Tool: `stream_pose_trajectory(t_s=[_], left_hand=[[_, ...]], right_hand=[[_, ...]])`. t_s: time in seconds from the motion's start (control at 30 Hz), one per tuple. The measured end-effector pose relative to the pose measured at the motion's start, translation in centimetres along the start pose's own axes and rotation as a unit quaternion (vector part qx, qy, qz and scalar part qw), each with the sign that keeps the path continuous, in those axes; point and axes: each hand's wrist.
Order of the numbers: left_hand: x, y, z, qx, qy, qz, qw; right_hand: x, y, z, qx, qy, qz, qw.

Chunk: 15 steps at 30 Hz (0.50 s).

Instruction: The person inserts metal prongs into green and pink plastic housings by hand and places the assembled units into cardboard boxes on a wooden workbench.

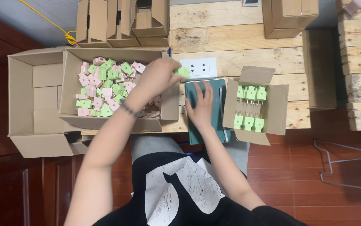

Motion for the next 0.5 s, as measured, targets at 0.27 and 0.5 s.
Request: stream_pose_trajectory(t_s=[0.27,0.5], left_hand=[[4.2,11.7,15.0,0.040,0.178,0.039,0.982],[1.6,13.8,18.9,0.031,0.184,0.034,0.982]], right_hand=[[-4.4,1.8,3.2,0.006,-0.132,0.036,0.991],[-4.8,1.2,3.2,0.029,-0.188,0.057,0.980]])
Point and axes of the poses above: each hand's wrist, its own y-axis towards the middle knuckle, its own z-axis out of the palm, x = y × z, and after that the axes turned 14 degrees about y, right-handed
